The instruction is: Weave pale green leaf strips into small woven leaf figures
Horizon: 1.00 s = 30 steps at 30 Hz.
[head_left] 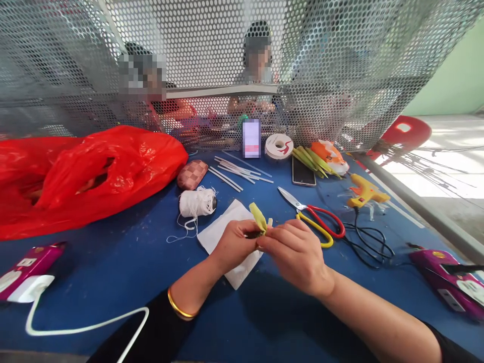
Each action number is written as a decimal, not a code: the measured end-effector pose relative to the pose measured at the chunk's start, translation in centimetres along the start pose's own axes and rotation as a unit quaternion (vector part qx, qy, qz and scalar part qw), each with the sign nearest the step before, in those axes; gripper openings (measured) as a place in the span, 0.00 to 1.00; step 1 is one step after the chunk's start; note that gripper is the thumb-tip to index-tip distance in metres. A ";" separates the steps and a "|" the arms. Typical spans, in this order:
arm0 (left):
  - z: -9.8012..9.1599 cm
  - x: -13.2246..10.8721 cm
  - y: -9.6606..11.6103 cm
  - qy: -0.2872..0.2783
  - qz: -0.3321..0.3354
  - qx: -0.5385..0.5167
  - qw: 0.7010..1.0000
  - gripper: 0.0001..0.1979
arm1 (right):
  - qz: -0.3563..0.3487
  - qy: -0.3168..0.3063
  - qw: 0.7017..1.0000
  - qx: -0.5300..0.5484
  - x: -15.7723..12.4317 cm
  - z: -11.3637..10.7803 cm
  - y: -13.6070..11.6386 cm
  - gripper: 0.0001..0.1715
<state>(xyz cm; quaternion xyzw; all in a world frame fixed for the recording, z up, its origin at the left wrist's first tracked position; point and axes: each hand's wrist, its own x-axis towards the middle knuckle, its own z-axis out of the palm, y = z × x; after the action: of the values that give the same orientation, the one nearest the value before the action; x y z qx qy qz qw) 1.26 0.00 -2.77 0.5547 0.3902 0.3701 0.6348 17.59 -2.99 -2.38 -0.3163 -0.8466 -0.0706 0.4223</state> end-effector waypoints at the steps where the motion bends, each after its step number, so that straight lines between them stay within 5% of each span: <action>1: 0.0 -0.1 0.1 -0.008 -0.003 0.002 1.000 0.07 | -0.011 0.002 1.000 0.003 -0.2 0.0 -0.1 0.13; 7: -0.3 0.0 0.0 -0.036 -0.033 -0.018 0.999 0.10 | -0.063 -0.016 0.998 0.021 -0.2 -0.4 0.1 0.12; 12: -1.0 0.0 0.3 -0.062 -0.053 -0.121 0.989 0.17 | 0.228 0.045 0.963 0.134 1.0 -1.3 2.1 0.15; 16: -1.4 0.0 0.6 -0.073 -0.042 -0.198 0.977 0.17 | 0.372 -0.096 0.875 0.293 1.6 -1.5 3.3 0.14; 19: -1.6 0.1 0.7 -0.081 -0.040 -0.220 0.971 0.16 | 0.405 -0.146 0.826 0.365 1.6 -1.5 3.1 0.13; 30: -1.2 0.0 0.4 -0.021 -0.043 -0.199 0.979 0.14 | 0.451 -0.071 0.807 0.375 1.6 -1.3 2.6 0.15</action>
<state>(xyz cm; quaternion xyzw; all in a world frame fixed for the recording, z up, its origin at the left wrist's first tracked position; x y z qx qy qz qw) 0.14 0.59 -2.50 0.4079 0.3188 0.4004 0.7560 19.28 -0.66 -0.75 -0.4835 -0.5970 0.4734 0.4309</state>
